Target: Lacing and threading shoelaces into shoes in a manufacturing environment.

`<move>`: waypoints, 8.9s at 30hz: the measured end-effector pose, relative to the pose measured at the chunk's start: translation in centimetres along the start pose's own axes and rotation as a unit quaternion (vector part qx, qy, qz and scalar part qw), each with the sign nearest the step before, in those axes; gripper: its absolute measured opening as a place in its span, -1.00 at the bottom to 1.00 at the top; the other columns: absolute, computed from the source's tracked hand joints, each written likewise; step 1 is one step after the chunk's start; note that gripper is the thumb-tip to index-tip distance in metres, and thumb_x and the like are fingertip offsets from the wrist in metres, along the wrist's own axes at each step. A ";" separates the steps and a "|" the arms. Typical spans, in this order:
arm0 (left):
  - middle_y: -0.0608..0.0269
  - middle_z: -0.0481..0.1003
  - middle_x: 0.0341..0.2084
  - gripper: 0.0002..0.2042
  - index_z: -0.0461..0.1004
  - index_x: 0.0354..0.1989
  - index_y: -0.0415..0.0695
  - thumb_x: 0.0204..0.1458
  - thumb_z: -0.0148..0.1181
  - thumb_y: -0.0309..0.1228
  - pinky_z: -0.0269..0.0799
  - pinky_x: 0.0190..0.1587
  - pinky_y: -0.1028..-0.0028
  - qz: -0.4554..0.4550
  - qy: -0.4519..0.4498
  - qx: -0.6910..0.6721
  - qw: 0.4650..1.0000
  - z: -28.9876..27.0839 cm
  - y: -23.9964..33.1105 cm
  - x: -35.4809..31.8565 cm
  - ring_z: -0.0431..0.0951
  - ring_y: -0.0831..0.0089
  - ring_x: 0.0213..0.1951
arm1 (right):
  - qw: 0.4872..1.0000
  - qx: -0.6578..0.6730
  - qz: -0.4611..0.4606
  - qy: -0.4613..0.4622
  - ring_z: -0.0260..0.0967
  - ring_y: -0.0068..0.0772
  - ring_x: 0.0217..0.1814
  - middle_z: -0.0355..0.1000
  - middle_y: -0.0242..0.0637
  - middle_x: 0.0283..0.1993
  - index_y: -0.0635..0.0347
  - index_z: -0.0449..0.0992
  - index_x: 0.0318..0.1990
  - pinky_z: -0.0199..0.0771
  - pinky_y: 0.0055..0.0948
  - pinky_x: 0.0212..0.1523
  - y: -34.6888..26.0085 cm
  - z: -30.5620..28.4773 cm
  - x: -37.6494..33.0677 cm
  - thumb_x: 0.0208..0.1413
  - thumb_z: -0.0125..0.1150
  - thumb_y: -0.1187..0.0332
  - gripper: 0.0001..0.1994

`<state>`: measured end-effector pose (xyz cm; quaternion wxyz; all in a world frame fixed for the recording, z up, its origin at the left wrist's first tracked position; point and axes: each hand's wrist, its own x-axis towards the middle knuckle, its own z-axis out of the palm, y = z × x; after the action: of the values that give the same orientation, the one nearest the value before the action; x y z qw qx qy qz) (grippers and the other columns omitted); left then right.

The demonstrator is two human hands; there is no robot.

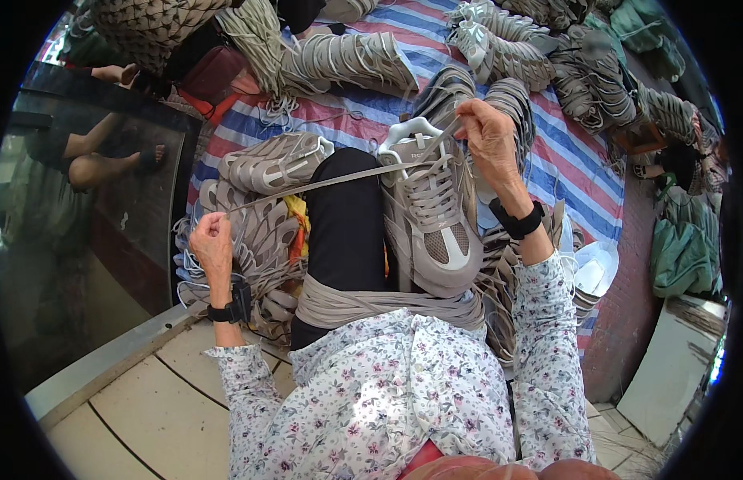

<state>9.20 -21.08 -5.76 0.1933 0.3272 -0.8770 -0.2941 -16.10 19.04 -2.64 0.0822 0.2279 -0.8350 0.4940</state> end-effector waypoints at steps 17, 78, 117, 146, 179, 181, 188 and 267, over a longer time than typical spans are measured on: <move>0.14 0.44 -0.04 -0.75 0.38 0.02 -0.29 0.20 0.06 -0.49 0.40 -0.33 0.68 -0.193 -0.108 -0.673 0.706 -7.2 10.5 1.1 0.41 0.65 -0.36 | 0.954 -0.297 0.007 0.045 0.44 -0.03 -0.34 0.35 -0.13 -0.43 0.21 0.58 -0.36 0.45 -0.20 -0.31 4.0 -2.1 -6.5 -0.02 0.14 0.54 -0.89; 0.12 0.64 -0.40 -0.83 0.58 -0.18 -0.38 0.11 0.23 -0.52 0.58 -0.26 0.59 0.053 -0.329 -0.307 0.891 9.8 17.2 -2.9 0.69 0.45 -0.31 | 0.985 -0.023 0.036 -0.164 0.34 -0.45 -0.46 0.39 -0.26 -0.51 0.36 0.44 -0.42 0.34 -0.43 -0.41 -3.0 0.6 -0.9 -0.07 0.13 0.65 -0.95; 0.19 0.62 -0.40 -0.88 0.56 -0.26 -0.36 0.07 0.25 -0.57 0.57 -0.29 0.61 -0.005 -0.281 -0.376 0.883 11.5 19.6 -3.8 0.67 0.50 -0.38 | 0.933 0.094 0.055 -0.343 0.50 -0.40 -0.44 0.52 -0.19 -0.51 0.34 0.64 -0.42 0.47 -0.40 -0.39 -3.0 3.6 1.5 -0.24 0.31 0.49 -0.84; 0.23 0.51 -0.50 -0.85 0.57 -0.24 -0.29 0.14 0.06 -0.58 0.44 -0.50 0.59 0.235 -0.372 -0.158 0.884 9.6 18.3 -3.2 0.54 0.57 -0.58 | 0.842 0.453 0.244 -0.159 0.51 -0.37 -0.11 0.49 -0.22 -0.12 0.27 0.49 -0.12 0.59 -0.48 -0.06 0.8 -4.2 3.8 0.26 0.20 0.33 -0.82; 0.35 0.36 -0.26 -0.81 0.60 -0.25 -0.26 0.19 0.13 -0.39 0.25 -0.26 0.62 0.151 -0.559 -0.239 0.780 10.2 19.8 2.0 0.26 0.63 -0.35 | 0.747 0.625 0.215 -0.070 0.36 -0.44 -0.24 0.41 -0.29 -0.20 0.21 0.38 -0.13 0.48 -0.39 -0.06 6.2 -6.2 5.3 0.33 0.05 0.38 -0.89; 0.36 0.36 -0.27 -0.82 0.61 -0.24 -0.26 0.17 0.12 -0.42 0.23 -0.28 0.62 0.160 -0.557 -0.230 0.781 10.7 20.0 2.1 0.25 0.63 -0.37 | 0.756 0.615 0.220 -0.041 0.37 -0.43 -0.23 0.41 -0.30 -0.19 0.23 0.39 -0.14 0.49 -0.42 -0.07 7.1 -6.9 6.1 0.33 0.05 0.39 -0.90; 0.40 0.35 -0.40 -0.81 0.61 -0.19 -0.26 0.16 0.05 -0.51 0.23 -0.33 0.59 0.191 -0.523 -0.212 0.803 11.5 19.4 2.2 0.25 0.63 -0.43 | 0.921 0.340 0.167 -0.090 0.42 -0.54 -0.05 0.43 -0.28 -0.10 0.24 0.51 -0.04 0.47 -0.55 -0.04 4.1 -5.5 6.0 0.25 0.20 0.30 -0.76; 0.35 0.54 -0.59 -0.86 0.63 -0.32 -0.30 -0.01 0.33 -0.47 0.32 -0.44 0.60 0.059 -0.117 -0.068 0.989 2.2 5.3 2.1 0.42 0.67 -0.53 | 0.949 0.196 0.080 -0.233 0.35 -0.63 -0.27 0.50 -0.38 -0.25 0.25 0.51 -0.35 0.40 -0.54 -0.29 -1.2 -0.7 -1.4 0.02 0.17 0.56 -0.96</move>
<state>4.07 -18.47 -3.75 0.1279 0.2242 -0.8891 -0.3779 -14.42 19.56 -1.85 -0.2006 0.2808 -0.7329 0.5864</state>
